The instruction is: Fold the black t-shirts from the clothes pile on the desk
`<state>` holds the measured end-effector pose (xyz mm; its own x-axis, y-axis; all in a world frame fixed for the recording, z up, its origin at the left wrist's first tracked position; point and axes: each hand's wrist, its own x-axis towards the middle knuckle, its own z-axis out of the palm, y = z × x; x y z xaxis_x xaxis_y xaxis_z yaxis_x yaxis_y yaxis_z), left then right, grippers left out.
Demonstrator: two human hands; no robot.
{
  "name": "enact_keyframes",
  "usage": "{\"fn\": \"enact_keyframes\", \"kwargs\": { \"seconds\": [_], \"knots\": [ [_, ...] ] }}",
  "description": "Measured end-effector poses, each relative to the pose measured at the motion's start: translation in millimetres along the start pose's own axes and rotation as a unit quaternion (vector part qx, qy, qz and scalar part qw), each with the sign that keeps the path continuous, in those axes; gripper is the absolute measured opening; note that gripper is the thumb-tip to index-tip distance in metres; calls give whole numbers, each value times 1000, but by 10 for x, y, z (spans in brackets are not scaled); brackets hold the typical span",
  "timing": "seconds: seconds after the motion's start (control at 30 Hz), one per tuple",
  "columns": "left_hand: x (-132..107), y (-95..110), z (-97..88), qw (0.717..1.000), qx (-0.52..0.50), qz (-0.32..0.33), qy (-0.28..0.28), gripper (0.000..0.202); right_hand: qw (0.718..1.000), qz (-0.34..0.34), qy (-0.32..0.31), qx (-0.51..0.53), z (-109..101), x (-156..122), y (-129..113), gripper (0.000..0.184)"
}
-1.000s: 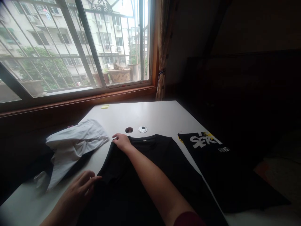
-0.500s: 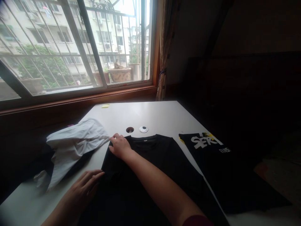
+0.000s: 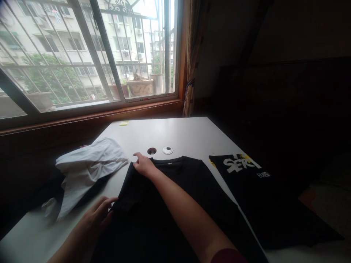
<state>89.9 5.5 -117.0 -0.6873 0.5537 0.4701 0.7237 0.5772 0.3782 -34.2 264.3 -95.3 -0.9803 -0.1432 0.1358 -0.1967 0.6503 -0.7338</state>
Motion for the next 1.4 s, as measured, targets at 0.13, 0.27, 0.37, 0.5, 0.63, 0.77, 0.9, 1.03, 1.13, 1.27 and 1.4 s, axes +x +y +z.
{"fn": "enact_keyframes", "kwargs": {
  "seconds": [0.13,0.27,0.37,0.5,0.63,0.77,0.9,1.03,1.13,1.27,1.4],
  "knots": [
    [-21,-26,9,1000,-5,8,1,25,1000,22,-21,-1,-67,3,51,39],
    [-48,-41,11,1000,-19,15,-7,22,998,49,-26,-27,-105,9,64,38],
    [-51,-20,-4,999,-32,13,-10,23,997,60,-27,-43,-113,11,26,36],
    [-40,28,-58,998,-46,16,-30,28,997,50,-33,-55,-92,12,-41,37],
    [-7,82,-173,997,-18,22,-73,24,998,19,-28,-61,-44,-6,-79,41],
    [47,125,-274,992,31,61,-102,16,997,-11,-13,-72,5,-34,-92,35],
    [75,119,-265,989,37,82,-115,14,996,-19,0,-91,6,-35,-88,34],
    [66,98,-222,990,33,94,-103,17,992,-20,5,-121,-11,-28,-77,33],
    [65,104,-214,989,26,95,-107,16,988,-22,7,-154,10,-51,-68,32],
    [68,110,-213,989,22,95,-110,15,976,-31,13,-213,66,-121,-76,33],
    [49,82,-206,989,45,103,-95,15,960,-62,32,-270,58,-187,-149,34]
  ]
}}
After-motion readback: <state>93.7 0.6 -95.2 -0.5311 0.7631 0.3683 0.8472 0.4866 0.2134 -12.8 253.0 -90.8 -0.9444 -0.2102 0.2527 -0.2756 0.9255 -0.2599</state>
